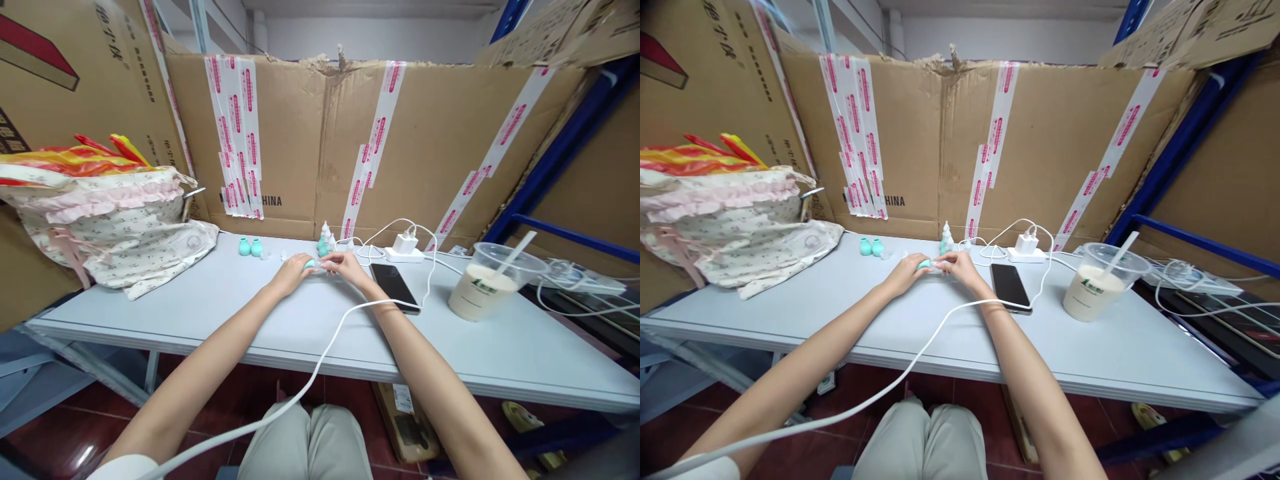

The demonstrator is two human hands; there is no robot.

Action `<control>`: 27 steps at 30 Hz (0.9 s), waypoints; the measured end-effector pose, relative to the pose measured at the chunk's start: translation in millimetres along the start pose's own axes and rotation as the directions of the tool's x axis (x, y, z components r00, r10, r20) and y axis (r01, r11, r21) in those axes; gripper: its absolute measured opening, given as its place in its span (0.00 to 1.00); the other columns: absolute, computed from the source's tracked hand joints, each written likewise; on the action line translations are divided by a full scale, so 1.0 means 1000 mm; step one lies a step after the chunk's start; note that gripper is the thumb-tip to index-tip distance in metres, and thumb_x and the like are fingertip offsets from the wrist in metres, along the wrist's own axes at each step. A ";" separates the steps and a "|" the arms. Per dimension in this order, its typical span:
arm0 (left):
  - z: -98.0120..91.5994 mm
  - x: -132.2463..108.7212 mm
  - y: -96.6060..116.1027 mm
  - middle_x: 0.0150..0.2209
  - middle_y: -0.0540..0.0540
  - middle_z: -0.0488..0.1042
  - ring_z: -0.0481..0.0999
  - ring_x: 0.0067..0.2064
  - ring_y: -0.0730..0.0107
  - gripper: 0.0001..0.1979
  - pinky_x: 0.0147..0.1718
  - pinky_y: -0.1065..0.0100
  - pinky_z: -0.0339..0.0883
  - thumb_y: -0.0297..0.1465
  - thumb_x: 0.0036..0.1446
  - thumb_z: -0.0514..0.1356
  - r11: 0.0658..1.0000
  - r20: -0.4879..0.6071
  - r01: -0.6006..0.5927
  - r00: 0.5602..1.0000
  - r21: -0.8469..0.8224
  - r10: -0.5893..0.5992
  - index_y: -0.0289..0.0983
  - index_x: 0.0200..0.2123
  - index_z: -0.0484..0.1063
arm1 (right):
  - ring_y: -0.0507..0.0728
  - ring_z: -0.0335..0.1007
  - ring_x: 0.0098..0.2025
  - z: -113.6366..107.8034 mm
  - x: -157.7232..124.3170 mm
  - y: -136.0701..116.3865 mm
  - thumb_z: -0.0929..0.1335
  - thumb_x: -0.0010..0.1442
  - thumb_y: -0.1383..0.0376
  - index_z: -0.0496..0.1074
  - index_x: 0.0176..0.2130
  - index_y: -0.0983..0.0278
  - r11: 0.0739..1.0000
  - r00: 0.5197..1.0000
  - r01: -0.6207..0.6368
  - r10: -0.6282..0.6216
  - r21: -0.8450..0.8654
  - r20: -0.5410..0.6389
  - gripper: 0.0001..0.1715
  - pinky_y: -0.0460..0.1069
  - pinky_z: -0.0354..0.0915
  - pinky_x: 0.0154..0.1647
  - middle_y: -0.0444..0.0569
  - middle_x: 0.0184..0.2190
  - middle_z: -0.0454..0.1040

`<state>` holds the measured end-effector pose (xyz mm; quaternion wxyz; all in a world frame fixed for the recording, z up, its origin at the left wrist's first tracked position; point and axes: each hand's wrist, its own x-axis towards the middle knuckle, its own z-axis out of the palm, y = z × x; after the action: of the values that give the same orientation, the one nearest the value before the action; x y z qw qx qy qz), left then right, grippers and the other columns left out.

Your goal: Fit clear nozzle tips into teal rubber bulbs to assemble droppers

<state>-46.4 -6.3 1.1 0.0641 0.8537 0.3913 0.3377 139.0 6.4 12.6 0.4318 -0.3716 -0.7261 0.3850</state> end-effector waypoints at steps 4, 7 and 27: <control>0.001 -0.002 0.000 0.36 0.42 0.71 0.69 0.41 0.61 0.10 0.40 0.63 0.62 0.35 0.56 0.54 0.993 0.038 -0.018 0.999 0.120 0.013 0.34 0.37 0.68 | 0.48 0.62 0.18 0.004 0.000 0.005 0.71 0.42 0.57 0.76 0.31 0.69 0.998 1.000 -0.008 0.009 -0.063 0.019 0.19 0.44 0.58 0.20 0.45 0.16 0.70; -0.002 -0.001 0.003 0.35 0.41 0.71 0.69 0.41 0.60 0.11 0.40 0.62 0.62 0.36 0.56 0.54 0.983 0.081 -0.056 0.996 0.175 0.043 0.34 0.36 0.68 | 0.48 0.63 0.18 0.005 -0.001 0.007 0.71 0.42 0.57 0.76 0.31 0.69 0.997 0.999 -0.028 0.031 -0.077 0.030 0.19 0.43 0.58 0.20 0.46 0.17 0.71; 0.005 0.016 0.004 0.53 0.41 0.65 0.62 0.55 0.62 0.31 0.54 0.62 0.52 0.51 0.57 0.40 0.814 -0.229 0.037 0.951 -0.580 -0.206 0.36 0.51 0.63 | 0.57 0.68 0.45 0.010 0.003 -0.013 0.71 0.46 0.56 0.63 0.52 0.61 0.992 0.949 0.127 -0.121 0.000 -0.291 0.34 0.53 0.64 0.46 0.52 0.45 0.71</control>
<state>-33.7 3.0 7.0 0.2811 0.7117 0.3322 0.5515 126.4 1.1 22.1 0.5606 -0.3738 -0.6730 0.3050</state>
